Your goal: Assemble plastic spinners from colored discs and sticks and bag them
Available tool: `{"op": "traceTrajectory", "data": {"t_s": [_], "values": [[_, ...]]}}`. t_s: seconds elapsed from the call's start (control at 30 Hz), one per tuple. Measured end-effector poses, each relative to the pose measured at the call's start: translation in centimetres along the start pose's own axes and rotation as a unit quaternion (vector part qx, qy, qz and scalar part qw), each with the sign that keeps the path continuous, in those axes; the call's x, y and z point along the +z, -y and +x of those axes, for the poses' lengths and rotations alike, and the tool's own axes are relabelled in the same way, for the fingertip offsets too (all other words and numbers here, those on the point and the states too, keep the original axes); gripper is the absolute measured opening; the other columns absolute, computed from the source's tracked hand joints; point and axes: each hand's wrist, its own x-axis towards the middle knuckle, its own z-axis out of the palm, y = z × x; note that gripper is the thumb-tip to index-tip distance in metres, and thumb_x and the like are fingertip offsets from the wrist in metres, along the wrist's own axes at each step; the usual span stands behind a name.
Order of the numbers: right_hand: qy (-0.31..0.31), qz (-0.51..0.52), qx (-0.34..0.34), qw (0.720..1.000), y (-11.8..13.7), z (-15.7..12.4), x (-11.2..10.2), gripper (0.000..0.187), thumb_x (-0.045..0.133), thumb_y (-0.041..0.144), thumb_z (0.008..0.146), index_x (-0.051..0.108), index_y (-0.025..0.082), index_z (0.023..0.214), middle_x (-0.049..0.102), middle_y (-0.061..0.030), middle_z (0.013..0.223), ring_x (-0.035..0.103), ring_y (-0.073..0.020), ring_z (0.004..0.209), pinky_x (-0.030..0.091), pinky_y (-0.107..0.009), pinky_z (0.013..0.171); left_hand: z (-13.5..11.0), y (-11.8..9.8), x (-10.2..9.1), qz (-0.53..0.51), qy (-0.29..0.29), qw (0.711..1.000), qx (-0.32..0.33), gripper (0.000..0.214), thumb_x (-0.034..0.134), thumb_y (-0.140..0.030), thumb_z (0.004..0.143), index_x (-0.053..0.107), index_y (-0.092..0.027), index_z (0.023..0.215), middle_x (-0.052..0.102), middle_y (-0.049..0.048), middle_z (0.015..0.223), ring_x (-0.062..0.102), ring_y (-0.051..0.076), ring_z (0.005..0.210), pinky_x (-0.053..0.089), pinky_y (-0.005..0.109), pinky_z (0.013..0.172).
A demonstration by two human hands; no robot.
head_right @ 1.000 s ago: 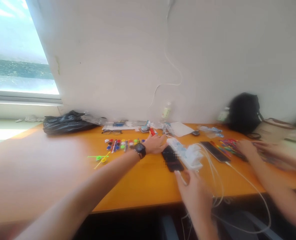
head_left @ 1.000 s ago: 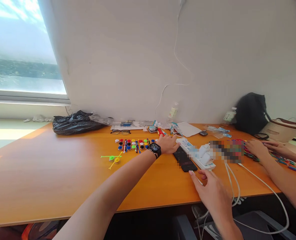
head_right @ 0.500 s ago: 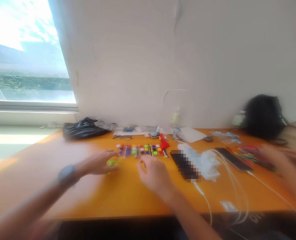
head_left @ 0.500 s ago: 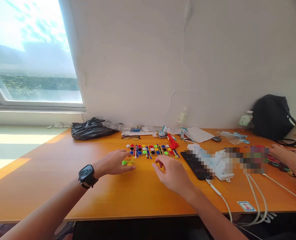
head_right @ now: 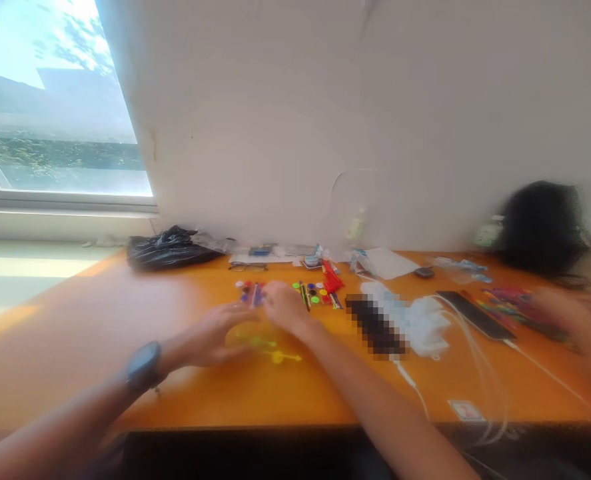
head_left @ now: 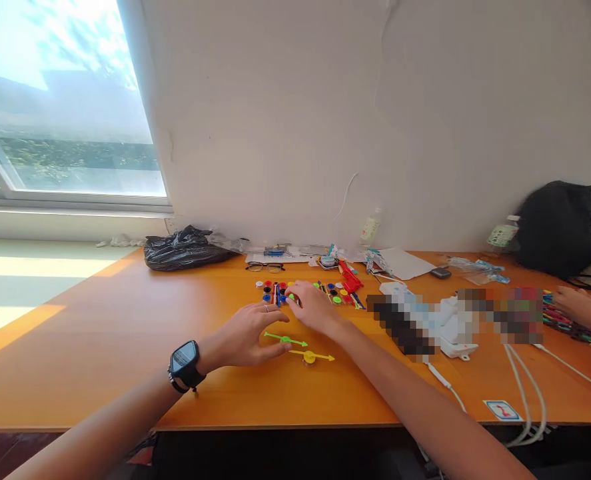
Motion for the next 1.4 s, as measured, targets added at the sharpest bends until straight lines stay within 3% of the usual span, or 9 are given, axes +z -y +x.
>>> {"op": "traceTrajectory", "data": {"t_s": [0.13, 0.3, 0.5, 0.67, 1.0, 1.17, 1.4], "values": [[-0.007, 0.021, -0.005, 1.000, -1.0, 0.3, -0.2, 0.019, 0.056, 0.021, 0.103, 0.072, 0.017, 0.111, 0.070, -0.0067, 0.107, 0.061, -0.0194, 0.103, 0.039, -0.029, 0.089, 1.8, 2.5, -2.8, -0.048, -0.090, 0.993, -0.063, 0.023, 0.054, -0.037, 0.104, 0.072, -0.023, 0.102, 0.075, 0.0032, 0.095, 0.068, 0.017, 0.085, 0.052, 0.027, 0.068], [0.018, 0.009, -0.015, 1.000, -0.8, 2.4, 0.7, 0.022, 0.053, 0.022, 0.104, 0.074, 0.018, 0.105, 0.067, -0.0072, 0.102, 0.057, -0.0207, 0.101, 0.038, -0.030, 0.085, 4.3, 4.5, -5.0, -0.037, -0.169, 0.982, -0.072, 0.021, 0.055, -0.035, 0.102, 0.070, -0.021, 0.097, 0.072, 0.0004, 0.085, 0.063, 0.013, 0.076, 0.048, 0.023, 0.063], [0.066, -0.038, 0.014, 0.997, 0.4, 5.1, 1.6, 0.024, 0.052, 0.018, 0.102, 0.074, 0.017, 0.093, 0.065, -0.0089, 0.098, 0.054, -0.0221, 0.096, 0.036, -0.031, 0.079, 3.4, 7.5, -1.3, 0.000, -0.105, 0.990, -0.099, 0.013, 0.062, -0.031, 0.097, 0.069, -0.023, 0.103, 0.074, 0.0023, 0.097, 0.067, 0.017, 0.083, 0.053, 0.027, 0.071], [0.078, -0.033, 0.050, 0.995, 0.3, 6.2, 2.1, 0.021, 0.055, 0.017, 0.099, 0.074, 0.018, 0.090, 0.067, -0.0081, 0.096, 0.058, -0.0223, 0.097, 0.038, -0.031, 0.077, 2.4, 8.8, 1.3, -0.003, -0.035, 0.997, -0.074, 0.018, 0.059, -0.031, 0.098, 0.069, -0.028, 0.113, 0.070, 0.0075, 0.120, 0.071, 0.023, 0.101, 0.060, 0.034, 0.084], [0.088, -0.035, 0.070, 0.993, 1.3, 6.5, 2.5, 0.020, 0.052, 0.014, 0.098, 0.070, 0.019, 0.090, 0.070, -0.0085, 0.098, 0.062, -0.0231, 0.097, 0.043, -0.033, 0.081, 2.1, 8.8, 1.8, -0.024, -0.026, 0.995, -0.090, 0.014, 0.052, -0.027, 0.103, 0.065, -0.025, 0.098, 0.070, 0.0074, 0.110, 0.069, 0.023, 0.097, 0.059, 0.033, 0.082], [0.097, -0.050, 0.051, 0.993, 0.9, 6.2, 2.8, 0.018, 0.052, 0.014, 0.097, 0.070, 0.016, 0.098, 0.070, -0.0120, 0.106, 0.061, -0.0250, 0.101, 0.045, -0.034, 0.085, 2.1, 8.7, 1.9, -0.018, -0.020, 0.997, -0.074, 0.016, 0.051, -0.028, 0.105, 0.065, -0.024, 0.099, 0.070, 0.0063, 0.097, 0.068, 0.021, 0.091, 0.057, 0.032, 0.081], [0.135, -0.039, 0.046, 0.989, 0.8, 6.6, 2.0, 0.016, 0.055, 0.015, 0.095, 0.070, 0.015, 0.099, 0.070, -0.0129, 0.106, 0.062, -0.0266, 0.103, 0.046, -0.035, 0.085, 1.9, 8.4, 2.1, 0.025, -0.043, 0.993, -0.104, 0.018, 0.049, -0.029, 0.107, 0.066, -0.024, 0.106, 0.071, 0.0054, 0.090, 0.067, 0.020, 0.086, 0.055, 0.031, 0.078]]}}
